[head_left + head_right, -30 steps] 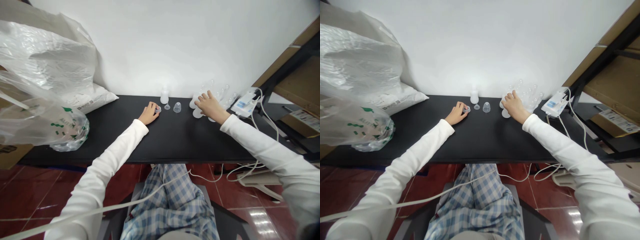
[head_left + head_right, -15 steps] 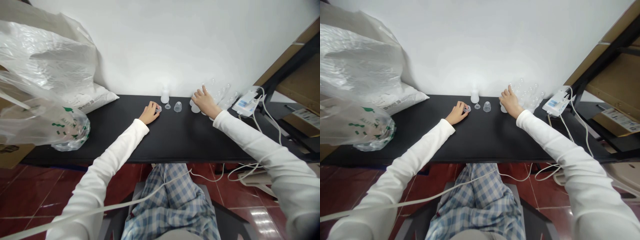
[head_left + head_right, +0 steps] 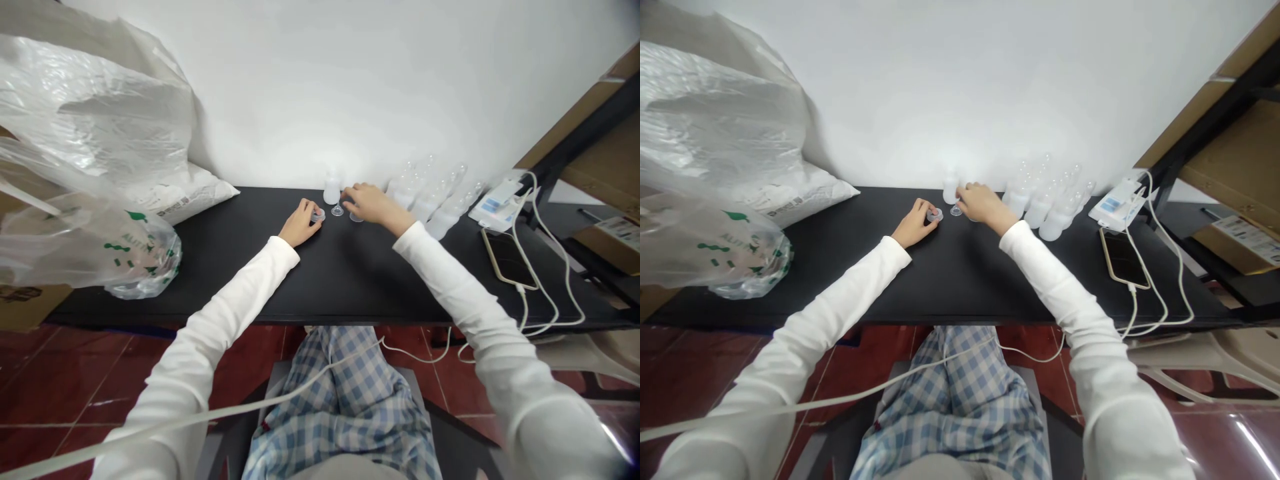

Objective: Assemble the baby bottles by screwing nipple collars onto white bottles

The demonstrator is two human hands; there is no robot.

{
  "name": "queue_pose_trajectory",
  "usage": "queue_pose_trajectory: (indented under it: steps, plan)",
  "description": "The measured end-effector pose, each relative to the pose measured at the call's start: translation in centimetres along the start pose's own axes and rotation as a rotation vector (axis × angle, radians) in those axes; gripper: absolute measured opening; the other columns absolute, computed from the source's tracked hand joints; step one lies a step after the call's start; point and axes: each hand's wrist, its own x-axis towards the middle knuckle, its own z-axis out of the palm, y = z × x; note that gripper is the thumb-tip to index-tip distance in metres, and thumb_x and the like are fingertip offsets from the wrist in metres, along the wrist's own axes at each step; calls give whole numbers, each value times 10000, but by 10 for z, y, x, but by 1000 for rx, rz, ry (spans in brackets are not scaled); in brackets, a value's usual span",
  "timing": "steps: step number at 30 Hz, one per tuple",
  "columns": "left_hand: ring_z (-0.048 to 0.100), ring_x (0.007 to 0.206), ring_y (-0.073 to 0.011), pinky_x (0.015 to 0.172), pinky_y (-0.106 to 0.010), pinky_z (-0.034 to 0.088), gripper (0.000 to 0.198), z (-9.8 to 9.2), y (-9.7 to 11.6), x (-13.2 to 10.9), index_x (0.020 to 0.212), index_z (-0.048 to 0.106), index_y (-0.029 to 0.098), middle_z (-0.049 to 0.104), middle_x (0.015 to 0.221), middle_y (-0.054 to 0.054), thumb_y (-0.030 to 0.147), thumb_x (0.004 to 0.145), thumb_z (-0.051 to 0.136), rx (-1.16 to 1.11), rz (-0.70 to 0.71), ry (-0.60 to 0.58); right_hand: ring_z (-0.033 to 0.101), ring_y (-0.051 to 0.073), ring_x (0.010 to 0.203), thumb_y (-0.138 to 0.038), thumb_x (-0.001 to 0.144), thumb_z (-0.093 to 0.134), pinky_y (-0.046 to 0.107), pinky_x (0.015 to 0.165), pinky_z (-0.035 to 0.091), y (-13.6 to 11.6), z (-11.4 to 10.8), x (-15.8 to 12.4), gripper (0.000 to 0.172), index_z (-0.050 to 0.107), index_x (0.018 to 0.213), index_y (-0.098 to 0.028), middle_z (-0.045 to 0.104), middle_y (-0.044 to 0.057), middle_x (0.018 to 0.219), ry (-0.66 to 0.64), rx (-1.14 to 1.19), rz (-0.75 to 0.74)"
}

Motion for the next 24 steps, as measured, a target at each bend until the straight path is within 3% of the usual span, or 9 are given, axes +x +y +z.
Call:
queue_pose_trajectory:
  steps: [5,10,16,20,24]
  plan:
    - [605,1098,-219,1023,-389,516,158,7,-1,2,1060,513,184,527,1183,-116,212,920,580,-89,-16,117,600,352,1114,-170,969,484,527,1034,378,-46,34,11,302,669,1200,-116,713,234,1126,47,-43,57]
    - [609,1015,-188,969,-365,542,143,11,-2,4,1038,503,192,544,1140,-95,238,934,590,-150,-55,177,594,347,1108,-172,1008,383,561,1081,327,-50,61,10,363,680,1204,-103,737,217,1068,26,-62,83]
    - [626,880,-148,881,-334,564,113,6,0,7,959,535,193,615,1061,-71,272,942,614,-307,-167,213,559,346,1139,-229,1027,369,529,1051,351,-52,60,-8,379,630,1279,-119,664,227,1224,135,4,112]
    - [673,833,-129,858,-320,589,171,9,3,11,935,535,193,655,974,-37,342,964,614,-672,-346,235,565,335,1110,-314,1051,360,487,996,388,-56,50,-28,426,589,1362,-134,667,198,1203,164,60,42]
    - [703,832,-111,879,-303,607,154,15,13,12,893,530,183,669,882,-9,293,987,581,-966,-464,190,609,283,1016,-394,1087,233,423,947,429,-57,43,-40,509,600,1361,-170,715,144,1125,166,239,-54]
